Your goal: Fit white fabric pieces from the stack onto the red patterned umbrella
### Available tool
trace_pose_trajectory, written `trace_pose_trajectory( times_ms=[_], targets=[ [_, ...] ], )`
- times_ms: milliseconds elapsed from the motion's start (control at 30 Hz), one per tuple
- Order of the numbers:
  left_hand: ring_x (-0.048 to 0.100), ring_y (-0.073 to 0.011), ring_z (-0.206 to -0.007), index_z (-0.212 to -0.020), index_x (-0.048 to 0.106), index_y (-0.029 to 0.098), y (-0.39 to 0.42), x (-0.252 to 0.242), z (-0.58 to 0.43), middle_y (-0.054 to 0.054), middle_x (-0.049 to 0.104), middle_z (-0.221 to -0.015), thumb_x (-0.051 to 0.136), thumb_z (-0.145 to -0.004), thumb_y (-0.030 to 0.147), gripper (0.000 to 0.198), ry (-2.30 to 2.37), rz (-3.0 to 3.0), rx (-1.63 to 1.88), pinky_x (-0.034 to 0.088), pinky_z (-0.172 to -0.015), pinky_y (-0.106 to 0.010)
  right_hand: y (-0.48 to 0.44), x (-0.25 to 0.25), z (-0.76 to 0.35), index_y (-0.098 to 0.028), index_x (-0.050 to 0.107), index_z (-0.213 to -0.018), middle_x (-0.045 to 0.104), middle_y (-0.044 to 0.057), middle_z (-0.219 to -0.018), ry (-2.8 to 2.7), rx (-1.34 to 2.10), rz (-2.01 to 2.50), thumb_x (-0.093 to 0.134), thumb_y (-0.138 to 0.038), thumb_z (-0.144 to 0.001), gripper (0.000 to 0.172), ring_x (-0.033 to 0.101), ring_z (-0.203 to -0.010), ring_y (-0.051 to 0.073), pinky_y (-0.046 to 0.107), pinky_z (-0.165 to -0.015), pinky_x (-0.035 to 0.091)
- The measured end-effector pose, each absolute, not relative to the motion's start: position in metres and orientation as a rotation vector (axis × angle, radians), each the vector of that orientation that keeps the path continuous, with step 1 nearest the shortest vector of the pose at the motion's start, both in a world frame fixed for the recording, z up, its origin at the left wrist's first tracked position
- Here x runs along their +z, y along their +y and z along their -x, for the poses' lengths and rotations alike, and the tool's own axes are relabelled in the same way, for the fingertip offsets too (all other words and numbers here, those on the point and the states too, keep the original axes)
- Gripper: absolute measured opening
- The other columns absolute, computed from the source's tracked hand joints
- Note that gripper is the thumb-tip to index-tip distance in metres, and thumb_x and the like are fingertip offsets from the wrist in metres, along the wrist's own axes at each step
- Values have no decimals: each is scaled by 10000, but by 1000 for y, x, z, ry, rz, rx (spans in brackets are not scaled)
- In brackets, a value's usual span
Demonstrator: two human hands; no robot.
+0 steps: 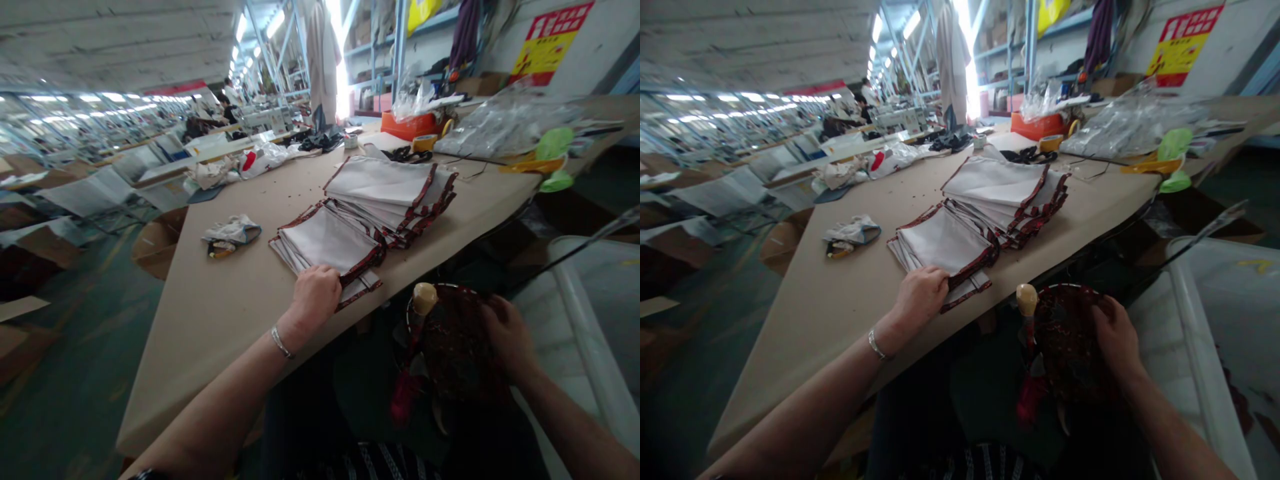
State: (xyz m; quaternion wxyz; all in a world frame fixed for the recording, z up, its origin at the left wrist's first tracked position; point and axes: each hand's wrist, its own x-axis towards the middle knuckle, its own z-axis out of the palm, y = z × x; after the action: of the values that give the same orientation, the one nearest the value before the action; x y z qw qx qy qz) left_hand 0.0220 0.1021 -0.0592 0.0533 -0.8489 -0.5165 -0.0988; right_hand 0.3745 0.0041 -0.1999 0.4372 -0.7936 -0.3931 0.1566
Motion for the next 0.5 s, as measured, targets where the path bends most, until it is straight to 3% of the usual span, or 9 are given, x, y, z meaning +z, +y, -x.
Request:
trace_pose_trajectory(
  times_ms=[133,233,300,400,500],
  targets=[
    [602,-185,-774,-788,666,168,100,-53,-20,-65,668,-817,451,-840,135,223,-1634,2527,-419,433,-743,-296,12,-89,-295,-204,618,-1029,633,76,-1030,-1520,-14,1362,513,-276,-895,185,598,-965,198,354,-905,471],
    [589,-181,-783,-768,644,179,92,-44,-20,-52,650,-802,461,-817,118,198,-1641,2495,-603,431,-751,-292,35,-36,-225,-198,603,-1113,619,76,-1060,-2015,-115,1068,526,-199,-895,232,542,-1055,219,373,-954,450],
    [580,-184,-788,-744,625,183,83,-37,-17,-50,642,-795,475,-795,104,177,-1623,2490,-692,430,-759,-296,57,-26,-189,-175,596,-1152,617,98,-1101,-2229,-159,1124,553,-213,-882,277,511,-1107,269,420,-970,437],
    [568,-185,-772,-701,595,188,67,-32,-9,-50,632,-776,485,-749,72,167,-1641,2477,-759,428,-743,-298,89,-32,-165,-172,641,-1028,645,104,-1039,-2386,-191,1324,520,-170,-879,192,557,-1053,291,414,-891,467],
    [565,-193,-774,-684,579,191,56,-38,5,-53,631,-770,500,-701,61,153,-1702,2449,-787,419,-729,-304,108,-38,-169,-167,653,-1060,667,123,-1052,-2336,-162,1595,382,-43,-865,356,636,-953,263,358,-775,498]
  ],
)
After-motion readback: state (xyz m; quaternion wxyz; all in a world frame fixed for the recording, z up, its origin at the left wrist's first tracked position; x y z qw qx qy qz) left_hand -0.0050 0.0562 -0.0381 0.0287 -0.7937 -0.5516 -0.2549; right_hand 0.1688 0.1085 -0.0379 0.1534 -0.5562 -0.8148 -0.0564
